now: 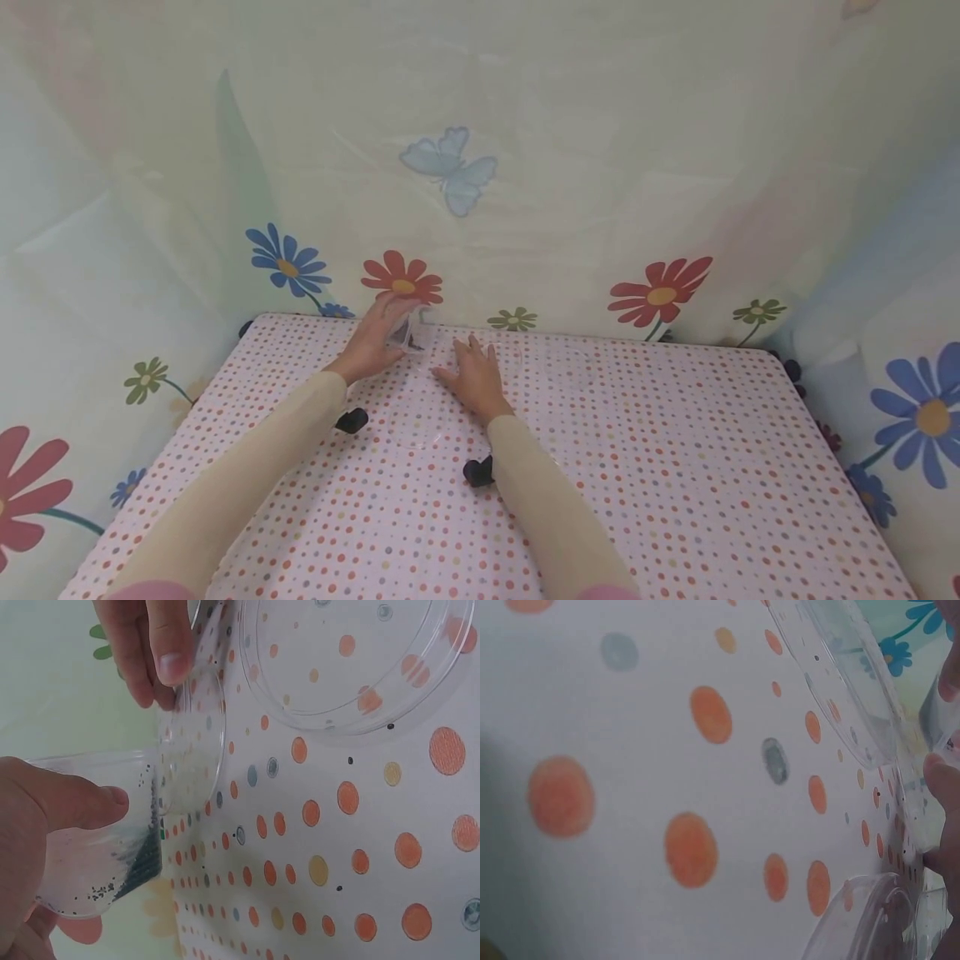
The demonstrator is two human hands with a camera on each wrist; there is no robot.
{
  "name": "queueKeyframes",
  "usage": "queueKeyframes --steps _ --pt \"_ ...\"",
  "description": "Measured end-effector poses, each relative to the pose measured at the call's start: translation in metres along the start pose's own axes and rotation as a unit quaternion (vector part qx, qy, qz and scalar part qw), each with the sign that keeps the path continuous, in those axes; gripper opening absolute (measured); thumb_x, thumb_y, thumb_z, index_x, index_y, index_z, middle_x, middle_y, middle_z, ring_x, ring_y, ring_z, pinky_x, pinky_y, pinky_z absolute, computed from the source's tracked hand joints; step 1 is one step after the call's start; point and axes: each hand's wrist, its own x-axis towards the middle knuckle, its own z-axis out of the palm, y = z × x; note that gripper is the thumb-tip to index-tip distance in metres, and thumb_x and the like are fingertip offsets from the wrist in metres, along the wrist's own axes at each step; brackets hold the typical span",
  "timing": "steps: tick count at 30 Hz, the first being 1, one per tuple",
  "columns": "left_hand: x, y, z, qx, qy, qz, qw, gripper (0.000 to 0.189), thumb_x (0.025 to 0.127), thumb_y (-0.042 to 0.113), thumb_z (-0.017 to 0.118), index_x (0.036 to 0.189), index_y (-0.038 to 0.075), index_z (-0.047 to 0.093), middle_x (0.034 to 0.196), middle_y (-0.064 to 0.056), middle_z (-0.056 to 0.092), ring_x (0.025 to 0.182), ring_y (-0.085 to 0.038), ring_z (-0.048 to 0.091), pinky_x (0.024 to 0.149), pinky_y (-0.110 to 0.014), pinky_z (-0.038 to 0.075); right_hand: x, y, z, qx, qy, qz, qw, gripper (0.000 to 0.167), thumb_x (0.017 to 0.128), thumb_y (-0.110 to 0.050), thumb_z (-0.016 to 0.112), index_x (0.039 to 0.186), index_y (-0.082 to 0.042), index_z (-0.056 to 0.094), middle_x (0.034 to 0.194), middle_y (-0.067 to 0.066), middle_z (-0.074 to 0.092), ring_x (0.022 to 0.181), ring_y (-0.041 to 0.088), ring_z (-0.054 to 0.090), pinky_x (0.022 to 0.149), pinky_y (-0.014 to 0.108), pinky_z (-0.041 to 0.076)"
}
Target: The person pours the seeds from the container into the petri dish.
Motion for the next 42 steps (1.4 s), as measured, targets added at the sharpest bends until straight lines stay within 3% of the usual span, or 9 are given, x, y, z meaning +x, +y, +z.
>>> queueKeyframes --steps 8,15,25,33,42 --pt "0.0 0.004 0.0 0.003 -0.007 -0.001 1.0 0.087 0.074 0.003 0.08 0.146 0.027 0.038 0.154 -0.006 0.031 0.147 -0.026 0.024 0.115 -0.047 0.035 -0.002 0.0 0.0 0.011 0.0 0.002 0.9999 0.074 0.091 -0.052 0.058 0.147 -0.008 0.038 0.155 0.017 0.035 0.149 0.031 0.02 0.123 0.051 0.001" --pt "0.0 0.008 0.002 0.011 -0.003 -0.007 0.9999 0.089 0.072 -0.002 0.078 0.145 0.033 0.041 0.161 -0.003 0.018 0.152 -0.023 0.009 0.113 -0.047 0.038 -0.001 0.0 0.001 0.012 0.003 0.003 0.9999 0.074 0.09 -0.053 0.059 0.147 -0.009 0.039 0.155 0.018 0.033 0.149 0.032 0.022 0.123 0.052 0.002" --pt "0.001 0.007 0.007 0.012 0.013 0.017 0.9997 0.09 0.07 -0.009 0.074 0.142 0.037 0.044 0.163 -0.003 0.008 0.143 -0.032 0.033 0.106 -0.046 0.046 -0.001 0.001 0.003 0.015 0.008 -0.001 0.9999 0.075 0.09 -0.053 0.059 0.147 -0.009 0.039 0.155 0.018 0.033 0.149 0.032 0.021 0.123 0.052 0.002" --pt "0.0 0.013 0.005 0.044 -0.006 0.023 0.9988 0.091 0.073 -0.007 0.073 0.144 0.04 0.041 0.163 -0.007 0.006 0.144 -0.033 0.032 0.108 -0.048 0.044 0.0 0.002 0.003 0.007 0.005 0.002 1.0 0.076 0.089 -0.055 0.058 0.147 -0.009 0.039 0.156 0.017 0.033 0.149 0.031 0.02 0.123 0.052 0.001" --pt "0.0 0.014 0.005 0.068 -0.001 0.052 0.9963 0.091 0.073 -0.009 0.071 0.144 0.039 0.04 0.16 -0.013 0.014 0.14 -0.034 0.036 0.106 -0.049 0.046 -0.001 0.002 0.002 0.012 0.002 0.006 0.9999 0.076 0.09 -0.055 0.058 0.148 -0.01 0.038 0.156 0.017 0.031 0.149 0.033 0.019 0.123 0.052 0.001"
